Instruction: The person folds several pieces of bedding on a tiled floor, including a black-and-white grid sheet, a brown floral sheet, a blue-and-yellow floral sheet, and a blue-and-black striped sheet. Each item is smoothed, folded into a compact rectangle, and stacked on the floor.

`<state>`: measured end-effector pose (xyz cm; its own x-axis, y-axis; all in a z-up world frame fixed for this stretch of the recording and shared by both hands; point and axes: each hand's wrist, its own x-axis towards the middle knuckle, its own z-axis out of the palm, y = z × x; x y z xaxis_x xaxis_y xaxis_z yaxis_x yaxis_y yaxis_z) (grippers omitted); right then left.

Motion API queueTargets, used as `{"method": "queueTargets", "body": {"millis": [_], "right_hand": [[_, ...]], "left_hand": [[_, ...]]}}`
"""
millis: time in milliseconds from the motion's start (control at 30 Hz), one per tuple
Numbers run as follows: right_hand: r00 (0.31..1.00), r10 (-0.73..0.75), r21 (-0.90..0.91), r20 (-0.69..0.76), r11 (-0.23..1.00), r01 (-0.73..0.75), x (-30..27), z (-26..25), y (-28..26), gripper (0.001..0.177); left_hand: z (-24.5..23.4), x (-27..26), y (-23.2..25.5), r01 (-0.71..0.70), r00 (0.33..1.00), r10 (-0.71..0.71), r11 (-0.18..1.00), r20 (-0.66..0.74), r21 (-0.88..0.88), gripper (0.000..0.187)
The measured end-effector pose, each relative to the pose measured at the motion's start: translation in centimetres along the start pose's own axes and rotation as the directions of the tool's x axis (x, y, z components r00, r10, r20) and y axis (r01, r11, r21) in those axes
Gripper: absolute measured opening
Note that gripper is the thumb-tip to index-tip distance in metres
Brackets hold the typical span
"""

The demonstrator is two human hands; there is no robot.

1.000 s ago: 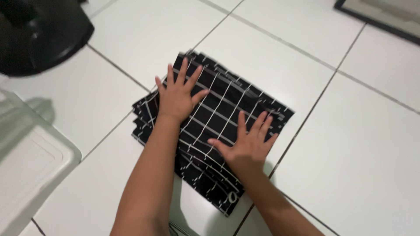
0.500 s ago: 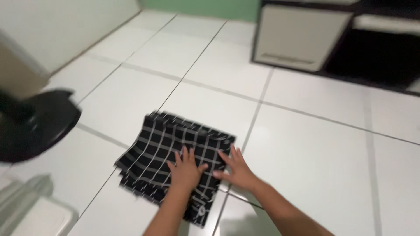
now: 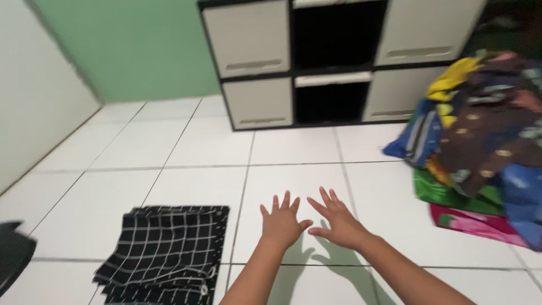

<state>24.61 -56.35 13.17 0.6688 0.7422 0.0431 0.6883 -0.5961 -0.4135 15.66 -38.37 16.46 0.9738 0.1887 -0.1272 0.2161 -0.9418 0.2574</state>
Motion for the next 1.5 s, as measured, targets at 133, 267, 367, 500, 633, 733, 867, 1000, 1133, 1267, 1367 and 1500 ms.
{"method": "queueTargets", "body": {"millis": [133, 267, 367, 500, 633, 733, 867, 1000, 1133, 1267, 1367, 1500], "right_hand": [[0.993, -0.021, -0.113, -0.119, 0.994, 0.007, -4.2, -5.7, 0.8, 0.093], [0.984, 0.103, -0.18, -0.143, 0.975, -0.128, -8.5, -10.2, 2.2, 0.093], [0.975, 0.148, -0.235, -0.165, 0.954, -0.185, -11.3, -12.8, 4.3, 0.093], [0.959, 0.209, -0.289, -0.192, 0.922, -0.259, -14.5, -15.6, 8.4, 0.093], [0.924, 0.339, -0.317, -0.177, 0.869, -0.38, -16.5, -17.9, 13.2, 0.091], [0.909, 0.37, -0.317, -0.192, 0.853, -0.414, -16.9, -19.9, 17.7, 0.09], [0.898, 0.379, -0.35, -0.222, 0.829, -0.436, -15.1, -23.0, 24.8, 0.092], [0.888, 0.295, -0.33, -0.352, 0.849, -0.413, -12.5, -25.6, 33.0, 0.089], [0.831, 0.306, -0.24, -0.464, 0.86, -0.45, -11.7, -27.6, 40.5, 0.084], [0.793, 0.344, -0.239, -0.502, 0.827, -0.509, -11.9, -29.3, 45.5, 0.084], [0.826, 0.358, -0.29, -0.435, 0.813, -0.505, -12.1, -30.8, 47.6, 0.082], [0.908, 0.342, -0.36, -0.243, 0.838, -0.411, -12.0, -32.6, 49.3, 0.09]], "left_hand": [[-1.3, -0.7, 6.2, -0.107, 0.993, 0.107, 0.994, -0.047, 0.012, 0.079], [-1.9, -1.1, 11.2, -0.183, 0.981, 0.185, 0.982, -0.056, 0.051, 0.077], [-1.9, -0.4, 15.2, -0.237, 0.97, 0.241, 0.968, -0.029, 0.086, 0.079], [-1.6, 1.8, 20.7, -0.312, 0.95, 0.312, 0.944, 0.017, 0.104, 0.079], [-1.4, 5.3, 25.6, -0.39, 0.921, 0.388, 0.915, 0.038, 0.104, 0.08], [-1.2, 8.7, 28.6, -0.426, 0.905, 0.42, 0.896, 0.067, 0.124, 0.084], [-1.3, 14.7, 32.6, -0.458, 0.889, 0.453, 0.882, 0.066, 0.115, 0.087], [-0.4, 22.5, 37.6, -0.517, 0.856, 0.514, 0.848, 0.056, 0.119, 0.088], [1.0, 30.7, 43.8, -0.604, 0.788, 0.612, 0.789, -0.065, 0.112, 0.085], [2.8, 35.5, 48.7, -0.614, 0.776, 0.618, 0.786, -0.128, 0.073, 0.085], [4.1, 36.0, 50.6, -0.595, 0.802, 0.596, 0.802, -0.036, 0.053, 0.086], [4.2, 36.1, 53.4, -0.585, 0.805, 0.579, 0.811, 0.131, 0.01, 0.092]]}}
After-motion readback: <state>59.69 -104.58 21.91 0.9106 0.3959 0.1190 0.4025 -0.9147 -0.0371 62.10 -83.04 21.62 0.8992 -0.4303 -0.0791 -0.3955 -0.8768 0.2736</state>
